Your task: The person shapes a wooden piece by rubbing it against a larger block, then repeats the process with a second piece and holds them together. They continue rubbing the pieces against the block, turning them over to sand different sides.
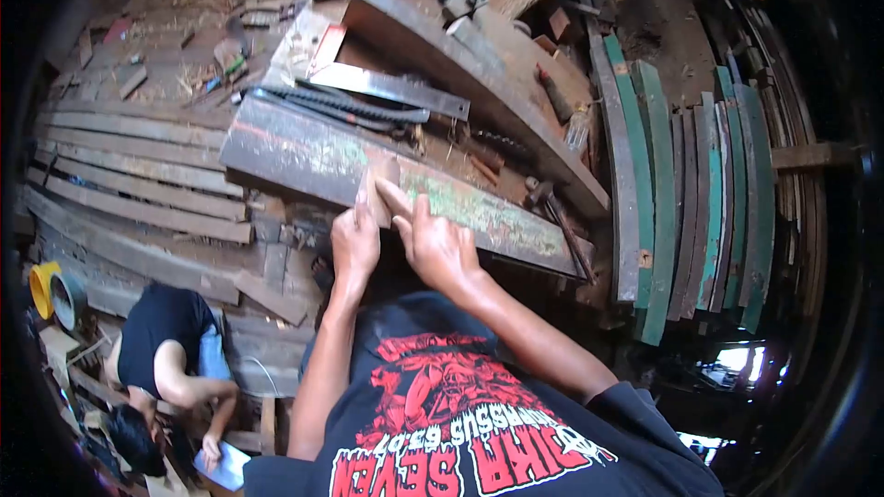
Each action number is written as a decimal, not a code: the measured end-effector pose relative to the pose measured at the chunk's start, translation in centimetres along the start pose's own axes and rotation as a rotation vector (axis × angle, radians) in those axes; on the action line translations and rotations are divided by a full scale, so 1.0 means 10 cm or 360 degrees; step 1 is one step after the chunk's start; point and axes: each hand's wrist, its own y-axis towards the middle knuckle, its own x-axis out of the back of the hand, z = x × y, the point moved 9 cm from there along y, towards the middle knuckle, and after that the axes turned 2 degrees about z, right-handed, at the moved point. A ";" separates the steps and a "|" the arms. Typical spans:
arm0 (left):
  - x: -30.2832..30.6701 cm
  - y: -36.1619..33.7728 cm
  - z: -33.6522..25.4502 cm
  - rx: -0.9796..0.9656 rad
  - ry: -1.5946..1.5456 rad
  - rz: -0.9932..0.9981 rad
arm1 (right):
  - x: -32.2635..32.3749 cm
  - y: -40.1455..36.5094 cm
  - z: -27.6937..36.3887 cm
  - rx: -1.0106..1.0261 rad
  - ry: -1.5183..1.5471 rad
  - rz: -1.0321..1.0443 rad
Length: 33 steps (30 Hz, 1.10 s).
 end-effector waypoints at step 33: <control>-0.08 -0.04 0.15 0.0537 -0.0619 0.0483 | 0.01 0.34 0.17 0.0090 -0.0018 -0.0119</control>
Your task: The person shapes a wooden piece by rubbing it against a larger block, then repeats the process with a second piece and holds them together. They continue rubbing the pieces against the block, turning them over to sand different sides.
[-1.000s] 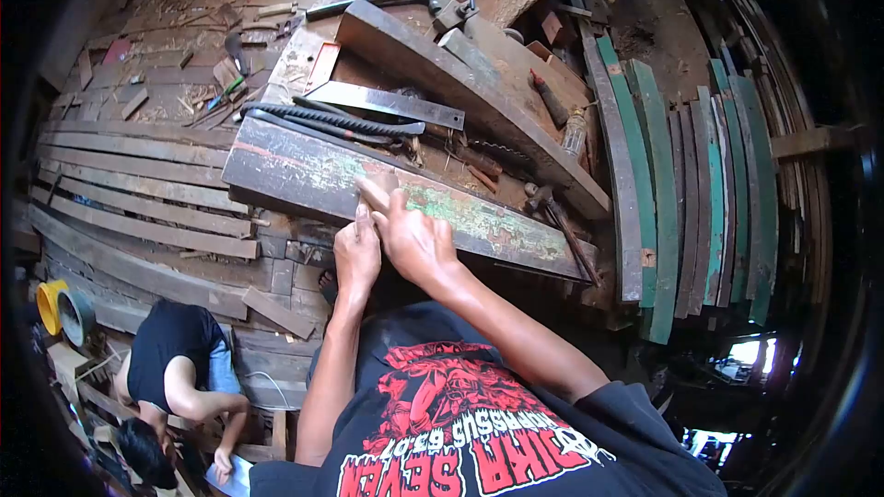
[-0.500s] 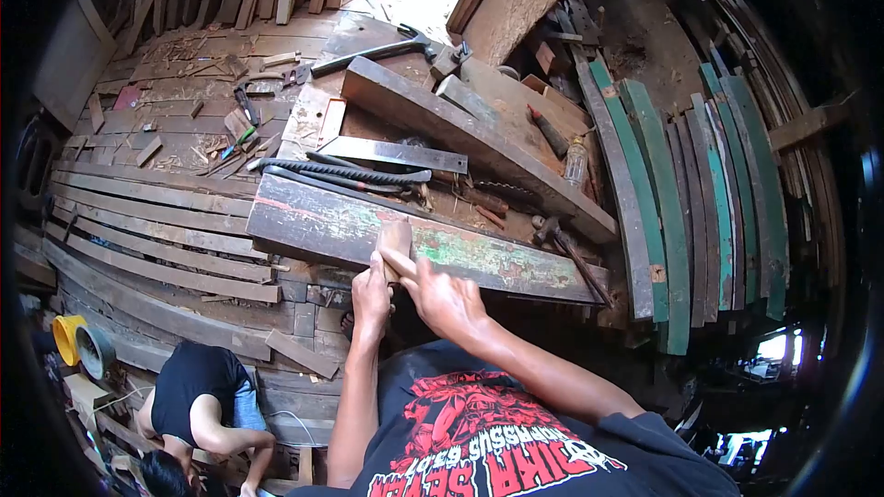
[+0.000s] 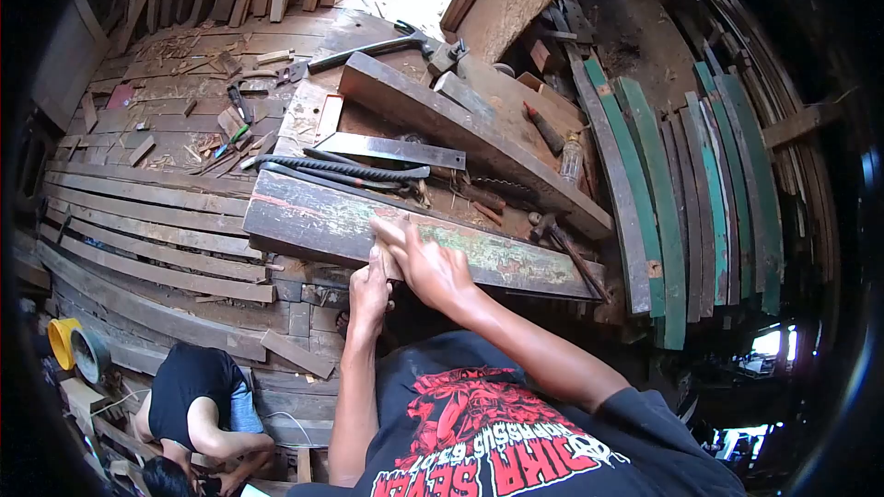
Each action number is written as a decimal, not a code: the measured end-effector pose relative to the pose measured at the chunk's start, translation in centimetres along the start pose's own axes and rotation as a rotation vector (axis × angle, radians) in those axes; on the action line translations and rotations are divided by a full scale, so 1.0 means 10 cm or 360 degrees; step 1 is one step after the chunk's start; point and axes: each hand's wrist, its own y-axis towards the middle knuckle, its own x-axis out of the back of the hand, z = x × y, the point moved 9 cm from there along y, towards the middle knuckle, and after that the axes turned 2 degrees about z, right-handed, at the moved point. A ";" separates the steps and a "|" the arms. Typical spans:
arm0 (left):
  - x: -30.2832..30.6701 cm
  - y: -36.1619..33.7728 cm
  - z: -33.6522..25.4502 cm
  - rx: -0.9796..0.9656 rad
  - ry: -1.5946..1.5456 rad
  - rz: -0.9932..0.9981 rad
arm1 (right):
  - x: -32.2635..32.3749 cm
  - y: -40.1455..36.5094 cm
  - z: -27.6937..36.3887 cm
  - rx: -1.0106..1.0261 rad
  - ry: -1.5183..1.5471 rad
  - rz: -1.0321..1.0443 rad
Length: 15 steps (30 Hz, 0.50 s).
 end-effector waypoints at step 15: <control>0.02 -0.02 -0.10 -0.0175 0.0265 -0.0122 | -0.04 -0.20 -0.23 -0.0142 0.0025 -0.0025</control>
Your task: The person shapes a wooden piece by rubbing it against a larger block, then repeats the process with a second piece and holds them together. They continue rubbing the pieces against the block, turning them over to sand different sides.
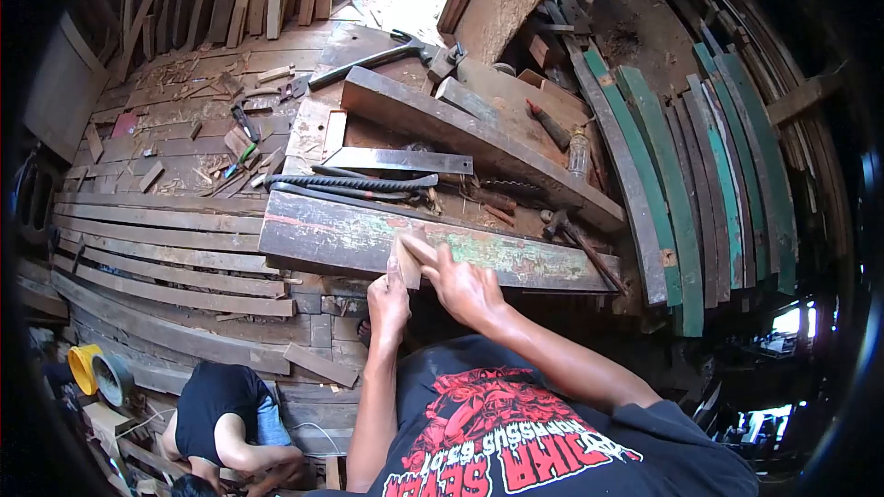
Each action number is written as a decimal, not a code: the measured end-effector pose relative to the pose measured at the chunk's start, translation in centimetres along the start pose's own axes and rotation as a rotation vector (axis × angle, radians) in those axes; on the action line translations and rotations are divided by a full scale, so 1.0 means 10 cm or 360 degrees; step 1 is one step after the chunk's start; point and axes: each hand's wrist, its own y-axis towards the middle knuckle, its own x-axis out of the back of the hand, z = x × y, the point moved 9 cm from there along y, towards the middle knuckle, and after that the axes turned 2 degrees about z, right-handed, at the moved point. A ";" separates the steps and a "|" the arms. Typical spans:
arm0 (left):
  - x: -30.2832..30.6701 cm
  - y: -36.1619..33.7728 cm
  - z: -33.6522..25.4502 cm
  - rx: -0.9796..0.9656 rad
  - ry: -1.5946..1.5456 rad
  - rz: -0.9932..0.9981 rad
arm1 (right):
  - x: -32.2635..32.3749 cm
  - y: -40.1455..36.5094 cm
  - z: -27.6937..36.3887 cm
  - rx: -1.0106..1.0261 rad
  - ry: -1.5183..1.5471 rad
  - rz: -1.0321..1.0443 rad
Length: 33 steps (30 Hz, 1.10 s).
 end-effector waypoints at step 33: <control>-0.05 0.08 0.09 0.0218 -0.0146 -0.0004 | 0.01 0.06 0.00 -0.0058 0.0035 0.0029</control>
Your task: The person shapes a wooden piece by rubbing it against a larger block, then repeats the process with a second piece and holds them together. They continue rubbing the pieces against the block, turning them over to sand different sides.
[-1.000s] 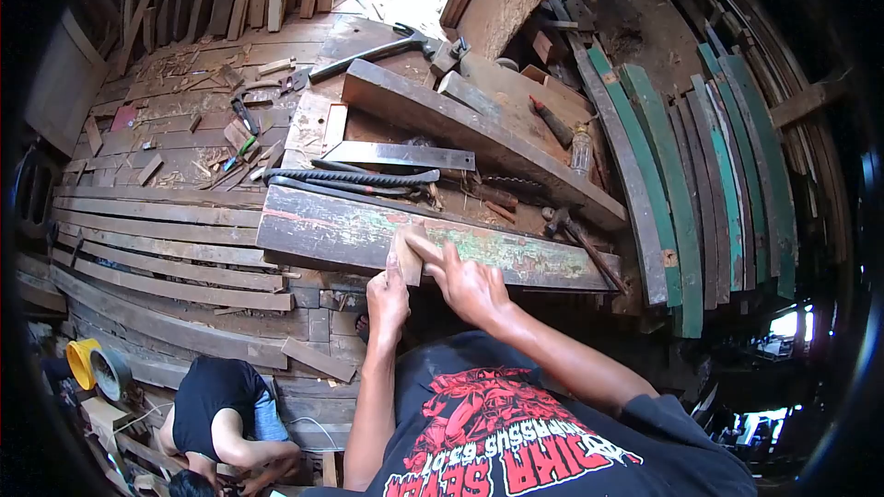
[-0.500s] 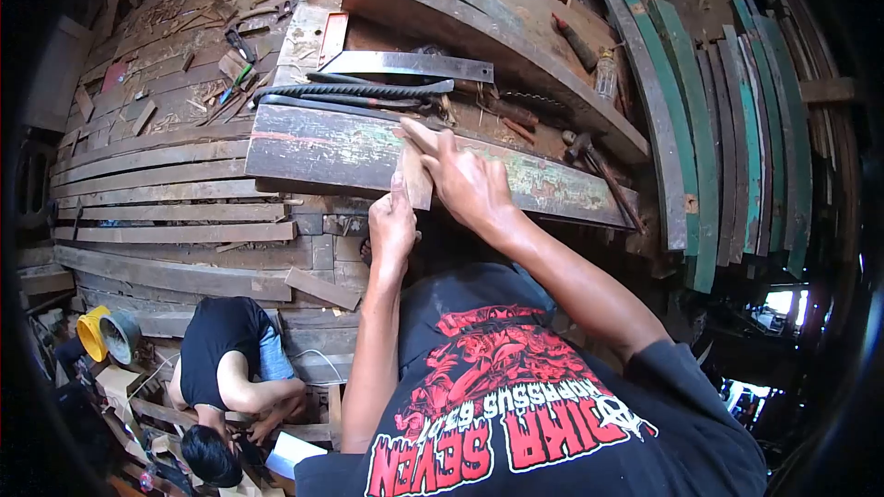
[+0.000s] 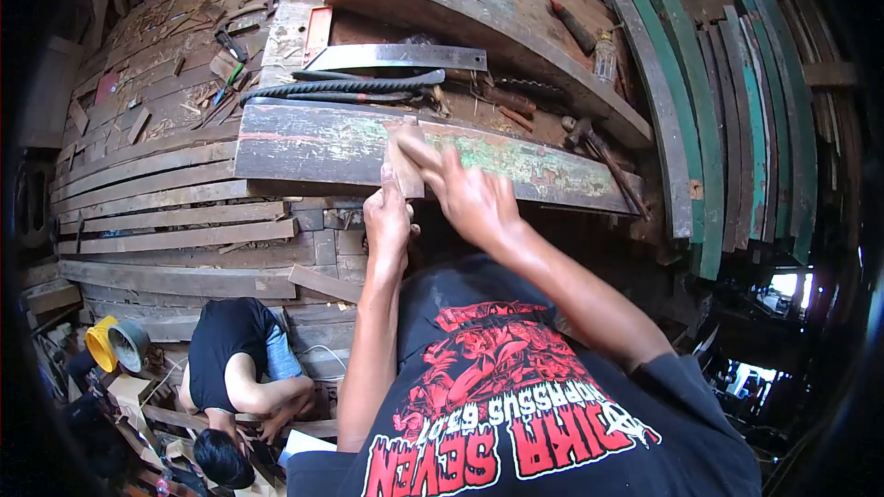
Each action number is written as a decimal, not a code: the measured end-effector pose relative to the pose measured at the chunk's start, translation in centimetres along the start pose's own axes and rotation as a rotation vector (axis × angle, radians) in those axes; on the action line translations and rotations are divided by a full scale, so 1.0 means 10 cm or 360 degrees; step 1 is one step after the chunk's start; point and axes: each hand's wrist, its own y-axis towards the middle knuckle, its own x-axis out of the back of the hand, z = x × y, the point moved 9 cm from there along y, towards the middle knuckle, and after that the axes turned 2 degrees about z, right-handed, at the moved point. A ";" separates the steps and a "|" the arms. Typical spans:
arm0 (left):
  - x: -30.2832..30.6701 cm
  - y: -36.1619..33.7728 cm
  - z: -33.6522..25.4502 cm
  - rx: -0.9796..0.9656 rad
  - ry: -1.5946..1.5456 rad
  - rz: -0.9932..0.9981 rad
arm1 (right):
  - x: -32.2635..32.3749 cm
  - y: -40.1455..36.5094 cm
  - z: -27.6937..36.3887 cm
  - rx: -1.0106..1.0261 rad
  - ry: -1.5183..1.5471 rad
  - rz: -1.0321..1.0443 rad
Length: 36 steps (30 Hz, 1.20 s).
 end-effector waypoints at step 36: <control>-0.08 -0.10 0.01 0.0084 -0.0344 -0.0053 | -0.08 -0.02 -0.07 -0.0295 0.0252 0.0490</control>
